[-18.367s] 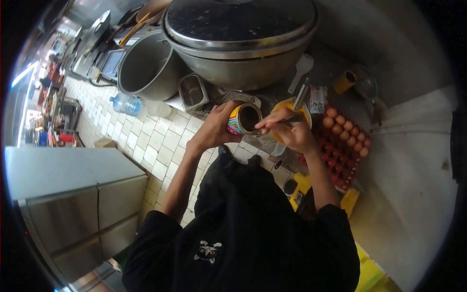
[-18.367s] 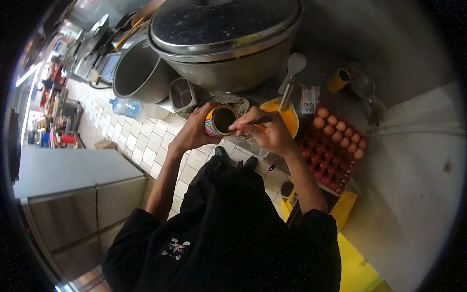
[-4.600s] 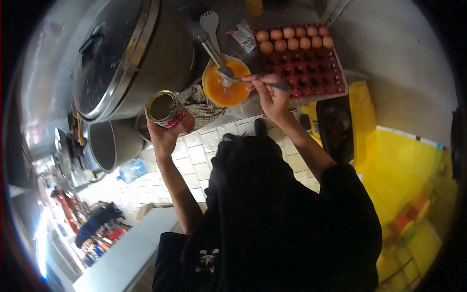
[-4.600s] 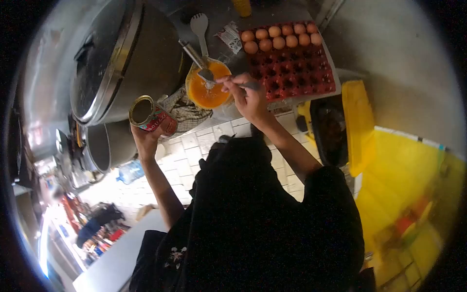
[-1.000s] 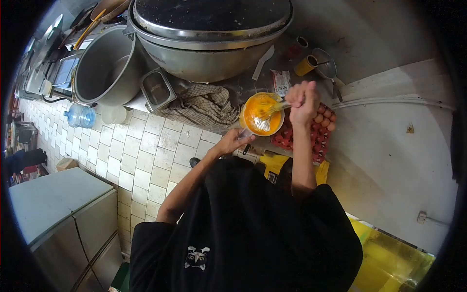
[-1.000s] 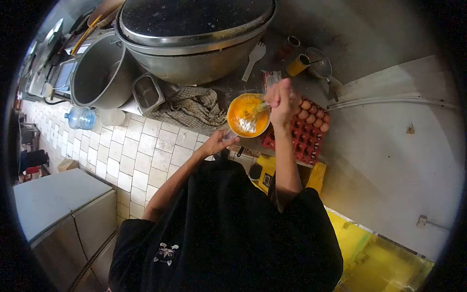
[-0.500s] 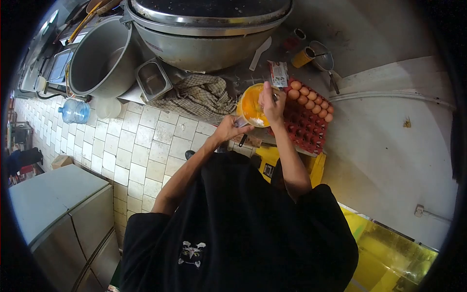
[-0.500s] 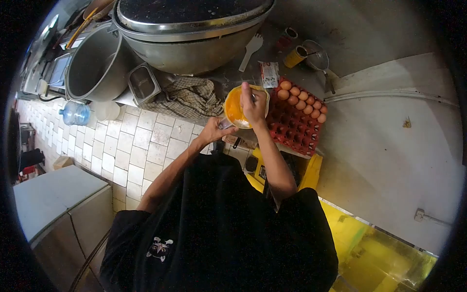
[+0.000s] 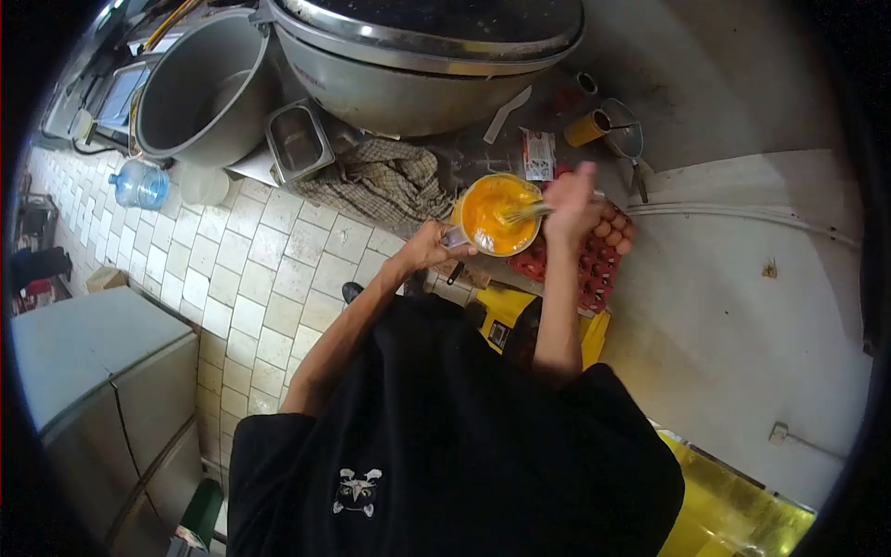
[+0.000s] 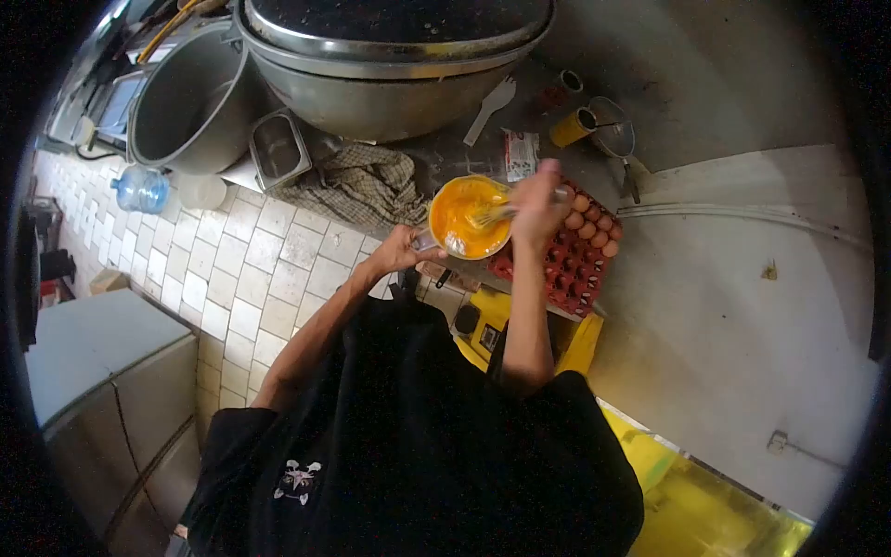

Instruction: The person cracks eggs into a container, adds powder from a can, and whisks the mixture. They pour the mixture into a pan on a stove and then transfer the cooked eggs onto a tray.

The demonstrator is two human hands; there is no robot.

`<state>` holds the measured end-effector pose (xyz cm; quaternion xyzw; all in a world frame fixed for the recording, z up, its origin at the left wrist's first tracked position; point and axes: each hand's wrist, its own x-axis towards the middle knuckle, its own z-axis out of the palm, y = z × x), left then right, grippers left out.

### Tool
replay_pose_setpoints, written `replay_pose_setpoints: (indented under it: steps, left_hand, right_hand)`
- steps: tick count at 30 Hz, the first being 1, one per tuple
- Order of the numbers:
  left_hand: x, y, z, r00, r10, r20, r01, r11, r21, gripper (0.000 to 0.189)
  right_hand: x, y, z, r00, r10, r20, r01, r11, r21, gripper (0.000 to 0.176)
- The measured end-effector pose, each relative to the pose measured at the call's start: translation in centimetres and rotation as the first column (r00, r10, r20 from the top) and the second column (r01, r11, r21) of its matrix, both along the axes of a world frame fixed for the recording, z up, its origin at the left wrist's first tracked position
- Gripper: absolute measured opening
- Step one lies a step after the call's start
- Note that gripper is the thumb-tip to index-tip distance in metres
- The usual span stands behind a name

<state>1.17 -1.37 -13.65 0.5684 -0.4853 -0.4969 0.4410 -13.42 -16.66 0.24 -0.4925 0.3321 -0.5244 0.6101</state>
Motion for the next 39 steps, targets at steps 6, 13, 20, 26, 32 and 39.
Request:
replay_pose_setpoints:
  steps: [6, 13, 20, 26, 32, 39]
  left_hand:
    - [-0.5, 0.5, -1.1, 1.000, 0.014, 0.014, -0.013, 0.999, -0.031, 0.047]
    - [-1.1, 0.5, -2.9, 1.000, -0.009, 0.012, 0.008, 1.000, 0.019, 0.042]
    - [-0.8, 0.1, -2.4, 0.999, -0.015, 0.047, 0.018, 0.999, -0.052, 0.042]
    - [-0.9, 0.1, -2.5, 1.000, 0.020, 0.000, -0.020, 0.994, -0.107, 0.044]
    - [-0.4, 0.5, 1.1, 0.996, 0.003, -0.084, -0.007, 0.999, -0.047, 0.039]
    - [-0.8, 0.2, 0.3, 0.982, 0.028, -0.187, -0.045, 0.995, -0.086, 0.035]
  right_hand:
    - [-0.4, 0.0, -0.7, 0.997, -0.078, 0.021, 0.078, 0.996, 0.036, 0.049]
    - [-3.0, -1.1, 1.2, 0.969, -0.030, 0.247, 0.010, 0.997, 0.082, 0.048]
    - [-2.2, -1.0, -1.5, 0.951, -0.295, 0.091, 0.280, 0.948, 0.153, 0.050]
    - [-3.2, -1.4, -0.7, 0.943, -0.316, 0.104, 0.299, 0.942, 0.150, 0.030]
    - [-2.5, -1.6, -4.1, 0.957, -0.291, -0.011, 0.291, 0.950, 0.118, 0.032]
    - [-0.2, -0.2, -3.1, 0.867, -0.472, -0.158, 0.489, 0.868, 0.091, 0.044]
